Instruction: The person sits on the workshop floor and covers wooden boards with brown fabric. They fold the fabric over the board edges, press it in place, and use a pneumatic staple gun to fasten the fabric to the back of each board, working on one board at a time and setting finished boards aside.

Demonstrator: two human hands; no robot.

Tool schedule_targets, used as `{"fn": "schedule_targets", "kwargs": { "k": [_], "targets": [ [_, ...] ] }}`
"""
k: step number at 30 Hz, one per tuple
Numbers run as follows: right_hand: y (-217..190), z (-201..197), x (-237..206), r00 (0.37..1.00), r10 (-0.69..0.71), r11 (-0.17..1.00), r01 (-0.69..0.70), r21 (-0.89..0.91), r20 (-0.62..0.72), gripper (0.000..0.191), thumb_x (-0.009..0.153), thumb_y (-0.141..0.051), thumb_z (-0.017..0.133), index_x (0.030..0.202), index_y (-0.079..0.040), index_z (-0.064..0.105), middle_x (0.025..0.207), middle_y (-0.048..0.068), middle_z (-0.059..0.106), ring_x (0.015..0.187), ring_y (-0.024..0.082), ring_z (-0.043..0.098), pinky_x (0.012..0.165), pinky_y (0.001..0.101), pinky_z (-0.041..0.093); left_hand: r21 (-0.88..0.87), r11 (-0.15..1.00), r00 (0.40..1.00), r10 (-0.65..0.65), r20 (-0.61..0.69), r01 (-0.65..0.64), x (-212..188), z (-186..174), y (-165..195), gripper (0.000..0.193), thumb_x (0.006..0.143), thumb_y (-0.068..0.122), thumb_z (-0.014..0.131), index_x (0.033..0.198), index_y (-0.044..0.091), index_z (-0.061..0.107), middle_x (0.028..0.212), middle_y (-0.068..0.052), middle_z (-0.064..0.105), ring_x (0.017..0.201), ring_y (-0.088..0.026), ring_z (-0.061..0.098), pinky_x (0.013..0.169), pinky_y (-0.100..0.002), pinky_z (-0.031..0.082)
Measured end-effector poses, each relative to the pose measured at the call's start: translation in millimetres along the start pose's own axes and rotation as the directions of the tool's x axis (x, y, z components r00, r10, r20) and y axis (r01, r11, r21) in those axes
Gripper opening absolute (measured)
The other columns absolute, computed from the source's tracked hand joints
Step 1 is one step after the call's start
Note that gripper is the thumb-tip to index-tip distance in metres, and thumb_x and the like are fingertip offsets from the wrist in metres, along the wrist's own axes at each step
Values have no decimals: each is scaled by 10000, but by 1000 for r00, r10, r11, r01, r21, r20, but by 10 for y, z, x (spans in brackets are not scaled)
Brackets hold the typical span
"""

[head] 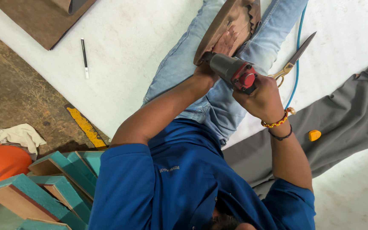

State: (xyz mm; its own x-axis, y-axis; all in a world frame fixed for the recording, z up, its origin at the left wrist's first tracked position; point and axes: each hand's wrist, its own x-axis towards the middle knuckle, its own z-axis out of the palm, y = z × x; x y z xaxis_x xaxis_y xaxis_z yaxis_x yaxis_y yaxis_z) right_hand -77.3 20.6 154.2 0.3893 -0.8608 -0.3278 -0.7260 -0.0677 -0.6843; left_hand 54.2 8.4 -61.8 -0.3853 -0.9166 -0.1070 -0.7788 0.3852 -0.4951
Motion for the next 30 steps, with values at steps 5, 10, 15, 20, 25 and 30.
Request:
{"fn": "schedule_targets", "kwargs": {
  "k": [5,10,15,20,25,30],
  "targets": [
    [-54,14,38,996,88,995,-86,-48,28,224,783,-137,756,927,11,668,718,163,653,626,323,636,670,390,531,-93,996,1000,2,-29,-4,10,13,41,657,1135,351,210,1662,-39,179,1729,-201,147,1605,-338,85,1314,-472,-2],
    [-77,39,73,999,25,995,-22,-97,37,224,768,-139,761,917,7,677,732,193,655,693,389,652,672,428,531,74,996,998,-41,-53,45,-9,50,51,659,1145,384,217,1660,-26,186,1735,-163,155,1604,-337,83,1316,-489,17],
    [-136,34,89,994,-107,986,107,-126,12,245,775,-138,784,959,-6,691,780,199,673,746,411,656,685,442,531,-33,997,997,72,-11,-73,8,-110,-159,687,1111,396,220,1644,-35,196,1724,-150,172,1592,-341,96,1293,-479,36],
    [-85,-185,-293,991,67,994,-56,94,-114,329,825,-131,767,1128,-25,693,832,106,712,748,248,680,729,359,552,-5,986,981,167,-96,-168,-135,-339,-437,633,1053,317,300,1556,-63,353,1627,-198,346,1513,-381,252,1245,-486,139],
    [610,-314,-1250,848,339,933,-357,34,-407,491,877,-155,788,1299,-17,580,909,125,704,738,180,654,681,345,520,-524,772,897,129,-423,-358,-199,-531,-517,459,981,189,503,1322,-91,634,1498,-260,571,1453,-453,416,1204,-512,277],
    [1801,596,-1805,817,382,892,-448,-58,-433,648,853,-175,813,1363,8,457,1141,277,659,1031,434,657,848,502,518,-737,419,741,-194,-643,-530,-470,-602,-711,360,981,152,616,1327,54,604,1495,-181,551,1468,-398,443,1219,-550,377]
  ]
}}
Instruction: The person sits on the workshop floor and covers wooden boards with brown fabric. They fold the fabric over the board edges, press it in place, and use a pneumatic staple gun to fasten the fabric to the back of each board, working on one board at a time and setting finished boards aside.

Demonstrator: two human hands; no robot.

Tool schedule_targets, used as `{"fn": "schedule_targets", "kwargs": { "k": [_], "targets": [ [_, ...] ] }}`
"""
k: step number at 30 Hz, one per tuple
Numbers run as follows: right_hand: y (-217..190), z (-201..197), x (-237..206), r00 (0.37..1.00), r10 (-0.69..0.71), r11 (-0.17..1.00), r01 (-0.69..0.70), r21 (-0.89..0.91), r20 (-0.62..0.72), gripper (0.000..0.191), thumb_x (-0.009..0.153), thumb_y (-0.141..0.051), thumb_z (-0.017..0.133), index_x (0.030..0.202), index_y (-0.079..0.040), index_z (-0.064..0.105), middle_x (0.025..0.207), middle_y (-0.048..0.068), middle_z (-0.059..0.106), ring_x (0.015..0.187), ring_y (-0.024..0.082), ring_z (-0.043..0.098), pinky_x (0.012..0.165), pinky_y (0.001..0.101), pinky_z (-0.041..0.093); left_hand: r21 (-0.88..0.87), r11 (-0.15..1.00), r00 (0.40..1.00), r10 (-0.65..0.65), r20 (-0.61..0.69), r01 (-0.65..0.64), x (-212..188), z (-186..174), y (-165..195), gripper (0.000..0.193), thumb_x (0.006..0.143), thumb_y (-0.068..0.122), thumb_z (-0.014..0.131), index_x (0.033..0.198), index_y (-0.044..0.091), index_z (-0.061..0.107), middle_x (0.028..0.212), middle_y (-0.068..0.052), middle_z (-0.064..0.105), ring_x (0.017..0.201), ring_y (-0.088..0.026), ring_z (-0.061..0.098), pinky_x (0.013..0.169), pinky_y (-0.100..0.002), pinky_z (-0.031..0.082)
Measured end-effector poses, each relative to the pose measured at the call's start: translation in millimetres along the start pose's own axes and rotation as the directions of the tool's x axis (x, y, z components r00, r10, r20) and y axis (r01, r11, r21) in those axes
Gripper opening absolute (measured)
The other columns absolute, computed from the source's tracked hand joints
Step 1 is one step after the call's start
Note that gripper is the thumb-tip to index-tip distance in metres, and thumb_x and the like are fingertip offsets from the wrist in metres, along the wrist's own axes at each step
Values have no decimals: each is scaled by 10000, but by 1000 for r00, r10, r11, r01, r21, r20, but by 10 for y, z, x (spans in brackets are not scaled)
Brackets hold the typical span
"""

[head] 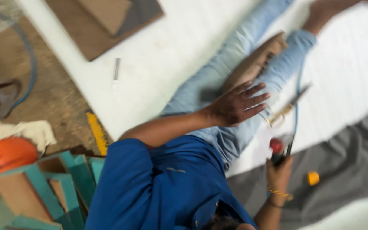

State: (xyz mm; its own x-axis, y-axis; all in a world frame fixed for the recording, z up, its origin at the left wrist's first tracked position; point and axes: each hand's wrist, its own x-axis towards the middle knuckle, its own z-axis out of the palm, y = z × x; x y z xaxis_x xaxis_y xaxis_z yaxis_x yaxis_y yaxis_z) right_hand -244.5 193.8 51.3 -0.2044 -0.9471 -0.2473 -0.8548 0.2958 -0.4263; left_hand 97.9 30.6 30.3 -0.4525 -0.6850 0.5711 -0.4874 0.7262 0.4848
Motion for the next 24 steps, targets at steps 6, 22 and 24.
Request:
{"fn": "schedule_targets", "kwargs": {
  "k": [6,22,24],
  "targets": [
    [385,1443,-311,993,28,984,-48,-169,-119,375,835,-190,773,1096,-4,578,1050,290,669,1025,507,624,899,564,494,-402,827,810,-519,-273,394,-167,-57,-86,574,1061,191,596,1574,58,374,1627,-189,414,1550,-391,409,1267,-432,410],
    [-2397,305,1559,350,-930,303,904,-302,112,280,879,-251,600,1058,-103,757,1195,91,731,1271,371,611,1200,568,309,-214,710,742,-634,221,671,-82,403,50,397,925,373,670,1254,153,696,1279,-91,718,1208,-250,662,1043,-318,511],
    [-2373,224,1997,300,-953,302,936,-179,-37,201,1047,-224,581,1031,-75,714,1196,122,716,1219,375,606,1177,493,353,-472,706,785,-617,-45,528,-172,521,-37,908,875,472,704,1560,-16,364,1507,-246,500,1361,-373,568,1146,-396,475]
  ]
}}
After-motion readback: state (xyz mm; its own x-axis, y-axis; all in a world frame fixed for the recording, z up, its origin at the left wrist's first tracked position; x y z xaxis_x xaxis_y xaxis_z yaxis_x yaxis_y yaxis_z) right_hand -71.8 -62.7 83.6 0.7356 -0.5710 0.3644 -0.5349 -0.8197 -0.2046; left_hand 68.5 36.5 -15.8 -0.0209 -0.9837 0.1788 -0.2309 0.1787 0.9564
